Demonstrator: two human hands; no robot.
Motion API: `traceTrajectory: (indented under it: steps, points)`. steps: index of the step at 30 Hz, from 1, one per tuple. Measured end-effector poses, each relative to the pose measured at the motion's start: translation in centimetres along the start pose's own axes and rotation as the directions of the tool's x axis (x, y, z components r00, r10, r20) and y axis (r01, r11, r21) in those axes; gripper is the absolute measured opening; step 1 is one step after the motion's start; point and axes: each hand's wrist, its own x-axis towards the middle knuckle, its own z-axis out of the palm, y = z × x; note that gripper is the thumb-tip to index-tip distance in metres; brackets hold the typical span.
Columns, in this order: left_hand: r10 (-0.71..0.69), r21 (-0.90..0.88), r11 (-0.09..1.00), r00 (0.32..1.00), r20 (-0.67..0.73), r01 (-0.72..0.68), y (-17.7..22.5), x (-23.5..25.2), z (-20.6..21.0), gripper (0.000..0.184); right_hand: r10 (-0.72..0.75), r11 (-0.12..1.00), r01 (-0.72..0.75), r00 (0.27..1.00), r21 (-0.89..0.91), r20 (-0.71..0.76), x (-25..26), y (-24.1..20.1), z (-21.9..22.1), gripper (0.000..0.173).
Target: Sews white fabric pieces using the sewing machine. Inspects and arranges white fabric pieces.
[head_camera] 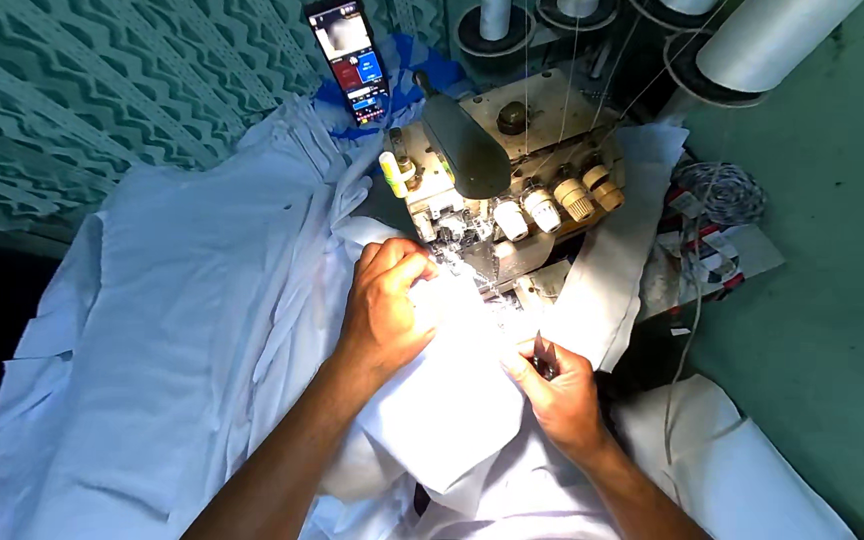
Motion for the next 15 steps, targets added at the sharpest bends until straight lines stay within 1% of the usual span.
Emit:
traceTrajectory:
  steps: [4,8,11,12,14,15]
  points:
    - [-0.035,0.039,0.999,0.999,-0.004,0.036,0.1,0.6,0.0,0.009,-0.011,0.999,0.012,1.0,0.044,-0.023,0.2,-0.2,0.4,0.005]
    - [-0.032,0.055,0.998,0.999,-0.002,0.032,-0.2,0.7,0.0,0.011,-0.016,0.994,0.022,0.998,0.109,-0.063,0.3,-0.2,0.9,0.004]
    - [-0.007,0.076,0.997,1.0,-0.024,0.009,-0.8,0.3,-0.5,0.022,-0.022,0.985,0.038,0.995,0.168,-0.097,0.8,-0.2,1.9,0.001]
    - [-0.009,0.102,0.995,0.999,-0.039,0.013,-1.0,-0.3,-1.1,0.028,-0.024,0.983,0.042,0.994,0.178,-0.103,1.2,-0.3,2.4,0.004]
    - [-0.05,0.161,0.985,0.993,-0.106,0.067,-1.4,-3.0,-3.2,0.039,-0.005,0.985,0.026,0.993,0.171,-0.118,2.2,-0.7,3.5,0.006]
    - [-0.082,0.181,0.977,0.983,-0.162,0.111,-1.6,-5.1,-4.5,0.043,0.003,0.987,0.017,0.992,0.161,-0.124,2.7,-0.9,3.9,0.006]
